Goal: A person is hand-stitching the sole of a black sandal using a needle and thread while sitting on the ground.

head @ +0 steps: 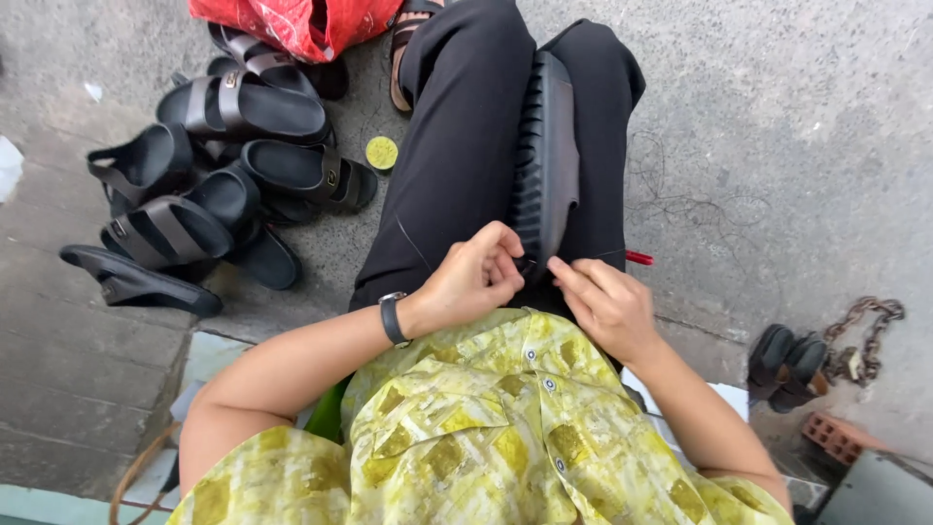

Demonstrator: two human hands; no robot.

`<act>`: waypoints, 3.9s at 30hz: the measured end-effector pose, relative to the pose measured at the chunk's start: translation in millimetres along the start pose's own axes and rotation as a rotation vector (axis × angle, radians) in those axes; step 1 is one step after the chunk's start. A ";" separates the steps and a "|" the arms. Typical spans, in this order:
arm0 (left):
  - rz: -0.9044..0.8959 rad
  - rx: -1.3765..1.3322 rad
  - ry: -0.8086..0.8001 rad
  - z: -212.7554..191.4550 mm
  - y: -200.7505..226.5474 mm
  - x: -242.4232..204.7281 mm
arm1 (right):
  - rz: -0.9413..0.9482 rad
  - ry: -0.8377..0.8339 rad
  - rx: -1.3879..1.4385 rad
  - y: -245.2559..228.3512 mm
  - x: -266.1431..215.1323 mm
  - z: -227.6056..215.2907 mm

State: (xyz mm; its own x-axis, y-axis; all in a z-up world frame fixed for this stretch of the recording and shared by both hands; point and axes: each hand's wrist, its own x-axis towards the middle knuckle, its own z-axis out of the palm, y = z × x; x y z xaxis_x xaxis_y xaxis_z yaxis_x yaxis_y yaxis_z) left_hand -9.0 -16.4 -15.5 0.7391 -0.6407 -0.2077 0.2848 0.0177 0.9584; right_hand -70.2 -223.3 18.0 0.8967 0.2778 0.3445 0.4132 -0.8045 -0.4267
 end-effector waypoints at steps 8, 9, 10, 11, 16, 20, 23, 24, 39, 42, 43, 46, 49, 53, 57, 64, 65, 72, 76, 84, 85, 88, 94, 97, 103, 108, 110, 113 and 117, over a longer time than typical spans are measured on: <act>0.837 0.980 0.303 16.3 14.8 11.0 | -0.262 -0.456 -0.265 -7.0 29.9 -90.5; 0.845 0.983 0.287 14.5 13.0 12.2 | -0.249 -0.445 -0.268 -3.2 20.7 -73.6; 0.913 0.992 0.258 12.2 11.7 13.5 | -0.078 -0.341 0.005 0.3 12.6 -56.7; 0.977 1.004 0.235 8.8 10.8 14.1 | 0.082 -0.230 0.282 4.3 6.7 -38.9; 0.836 0.873 0.135 6.6 27.6 6.8 | 0.219 -0.185 0.368 11.3 3.5 -18.2; 0.622 0.643 -0.028 8.2 32.1 9.2 | 0.340 -0.243 0.726 10.5 -7.5 -13.7; 0.727 0.782 -0.035 13.1 33.0 8.2 | 0.280 -0.126 0.796 8.3 -5.0 -6.5; 0.729 0.783 -0.040 13.3 39.0 5.3 | 0.281 -0.121 0.795 6.4 -2.0 -5.7; 0.446 1.405 0.130 -2.2 17.8 -4.6 | 0.942 0.358 1.165 89.8 -40.1 -153.6; 0.455 1.431 0.134 -5.4 16.0 -3.3 | 0.809 0.044 0.901 89.6 -32.3 -139.7; 0.396 1.295 0.061 -6.2 15.6 -3.1 | 0.745 -0.095 0.770 76.6 -26.6 -123.7; 0.269 0.965 -0.064 -13.5 25.9 1.6 | 0.607 -0.360 0.503 27.9 6.4 -64.0; 0.235 0.498 -0.087 -23.3 29.7 9.9 | 0.477 -0.441 0.347 16.5 -3.4 -22.8; 0.060 -0.243 -0.023 -31.2 78.6 20.3 | 0.456 -0.370 0.513 8.4 6.7 -28.4; -0.035 -0.287 -0.108 -33.9 59.3 22.0 | 0.470 -0.340 0.579 11.2 20.2 -33.0; 0.595 1.360 0.158 -34.4 5.8 25.3 | 0.402 -0.275 0.592 12.9 25.3 -5.4; 0.540 1.299 0.174 -32.3 6.8 24.4 | 0.412 -0.282 0.572 13.3 24.1 -5.9; 0.438 1.095 0.388 -89.7 71.3 26.9 | 0.014 -0.283 0.044 19.2 12.6 -21.8; 0.571 0.959 0.228 -46.3 55.6 20.2 | 0.007 -0.307 -0.012 20.2 12.1 -20.1; 0.501 0.738 0.156 -11.1 14.8 15.1 | 0.017 -0.347 -0.019 23.1 12.7 -18.3; 0.517 0.731 0.157 -11.5 13.5 16.8 | 0.008 -0.356 -0.046 22.7 12.8 -18.3; 0.543 0.719 0.156 -13.3 10.5 20.5 | -0.044 -0.358 -0.173 18.4 15.5 -21.3; 0.652 0.663 0.145 -16.0 9.1 31.2 | -0.196 -0.358 -0.481 6.0 28.4 -34.0; 0.702 0.653 0.184 -16.2 -0.1 33.3 | -0.234 -0.312 -0.424 20.9 13.3 -2.5; 0.778 0.858 0.277 -15.5 -11.8 29.2 | -0.163 -0.189 -0.235 28.3 -4.8 27.5; 0.743 0.910 0.268 -21.5 22.0 6.8 | -0.022 -0.221 -0.120 24.0 -11.0 16.1; 0.290 -0.018 -0.078 -29.3 57.9 -3.9 | 0.038 -0.213 -0.065 25.7 -15.9 17.6; 0.128 -0.344 -0.191 -23.7 42.8 -5.7 | 0.063 -0.167 0.002 18.9 -10.2 20.9; 0.143 -0.001 0.015 -11.4 -11.1 15.5 | 0.084 -0.058 0.035 16.7 -16.4 24.3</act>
State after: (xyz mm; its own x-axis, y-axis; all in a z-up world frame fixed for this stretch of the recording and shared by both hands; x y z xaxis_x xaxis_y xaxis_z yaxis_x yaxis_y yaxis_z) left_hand 6.3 -17.8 -31.6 0.7815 -0.6197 -0.0718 0.1762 0.1088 0.9783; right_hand -74.2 -228.5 -15.1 0.9358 0.2411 0.2572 0.3404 -0.8080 -0.4810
